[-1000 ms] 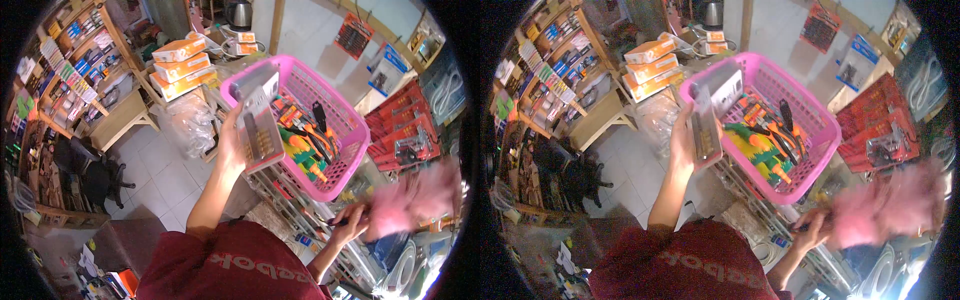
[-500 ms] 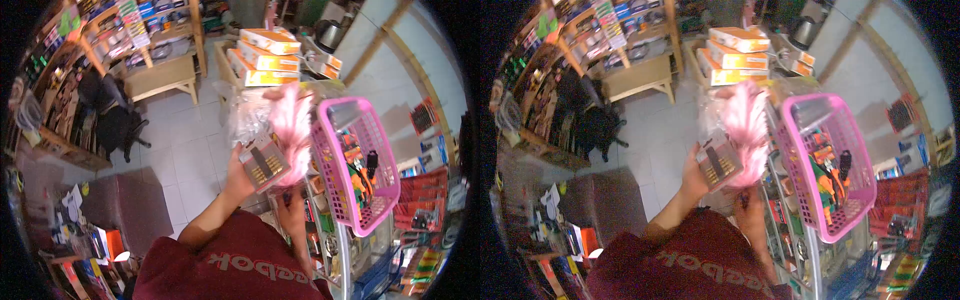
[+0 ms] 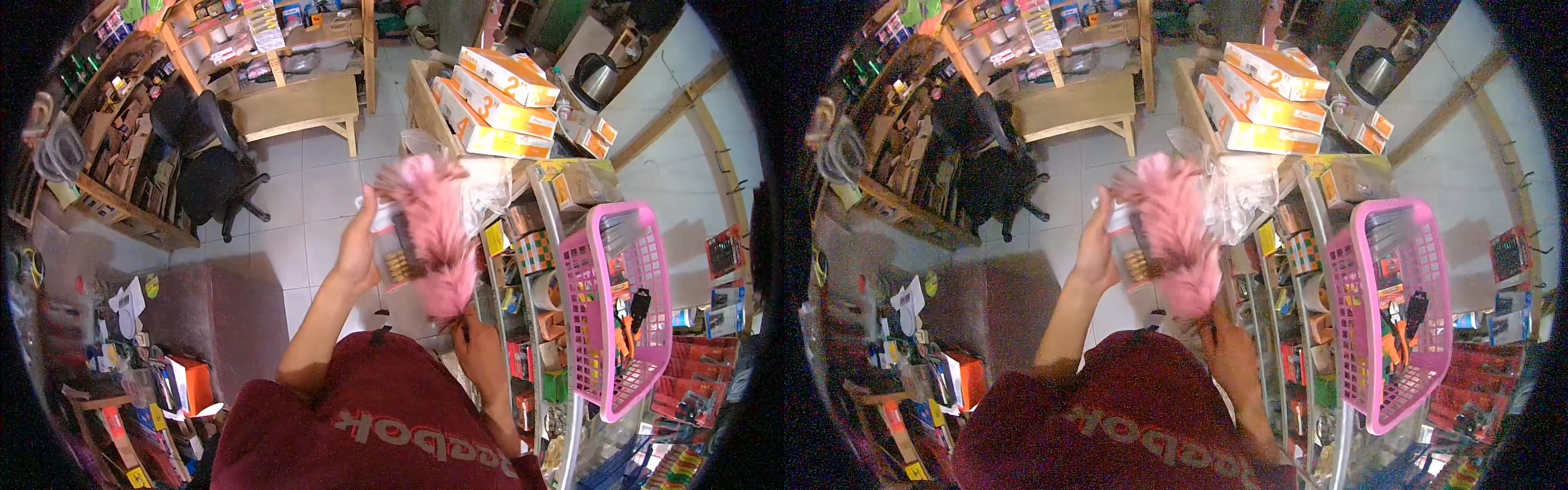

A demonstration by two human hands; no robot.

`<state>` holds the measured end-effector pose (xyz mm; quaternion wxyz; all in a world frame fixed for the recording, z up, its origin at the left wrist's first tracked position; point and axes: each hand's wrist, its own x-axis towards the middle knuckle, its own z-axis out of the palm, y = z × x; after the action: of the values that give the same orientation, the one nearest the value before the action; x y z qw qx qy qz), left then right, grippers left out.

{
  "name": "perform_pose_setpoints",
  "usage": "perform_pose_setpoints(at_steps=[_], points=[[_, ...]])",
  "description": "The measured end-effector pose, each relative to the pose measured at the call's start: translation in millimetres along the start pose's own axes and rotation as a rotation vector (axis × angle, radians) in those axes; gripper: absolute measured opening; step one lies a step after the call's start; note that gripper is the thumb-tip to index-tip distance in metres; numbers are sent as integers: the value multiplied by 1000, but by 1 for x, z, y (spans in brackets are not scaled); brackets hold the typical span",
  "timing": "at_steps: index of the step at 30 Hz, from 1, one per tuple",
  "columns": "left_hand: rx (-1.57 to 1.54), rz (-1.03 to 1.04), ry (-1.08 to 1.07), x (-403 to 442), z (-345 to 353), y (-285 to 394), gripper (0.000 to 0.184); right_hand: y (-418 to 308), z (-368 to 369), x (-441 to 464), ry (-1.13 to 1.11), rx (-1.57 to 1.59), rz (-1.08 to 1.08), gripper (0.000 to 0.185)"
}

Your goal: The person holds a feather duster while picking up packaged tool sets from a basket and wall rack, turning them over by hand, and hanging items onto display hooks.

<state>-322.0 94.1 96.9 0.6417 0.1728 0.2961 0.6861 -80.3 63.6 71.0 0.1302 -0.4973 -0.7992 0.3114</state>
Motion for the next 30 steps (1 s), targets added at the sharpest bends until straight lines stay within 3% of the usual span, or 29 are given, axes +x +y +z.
perform_pose_setpoints(at_steps=[3, 9, 14, 15, 18, 19, 22, 23, 27, 29, 30], points=[[112, -112, 112, 3, 11, -17, 58, 8, 7, 7, 23, 27, -45, 37], [54, 27, -49, 10, 9, 0, 60, 14, 12, -5, -208, -7, 60, 34], [133, -66, 72, 0, 39, -49, 65, 24, -22, 10, 9, 6, -27, 34], [184, 0, 64, 1, 39, -54, 67, 24, -28, 10, 55, 28, -45, 34], [110, 238, 16, 4, 48, -52, 66, 19, -32, -31, -112, 68, -44, 31], [-2, 239, -247, 5, 58, -41, 62, 39, -20, -39, -285, -16, -8, 29], [214, 392, -91, -7, 73, -42, 62, 71, -24, -62, -11, 63, -89, 26], [87, 387, -116, -3, 73, -54, 68, 83, -17, -59, 250, 133, -133, 24], [210, 541, -255, -15, 82, -82, 86, 53, -62, -73, 52, 679, 254, 28], [386, 653, -96, -21, 84, -98, 88, 54, -57, -81, -84, 550, 3, 30], [267, 650, -33, -22, 82, -107, 91, 51, -61, -83, -150, 551, -7, 29]])
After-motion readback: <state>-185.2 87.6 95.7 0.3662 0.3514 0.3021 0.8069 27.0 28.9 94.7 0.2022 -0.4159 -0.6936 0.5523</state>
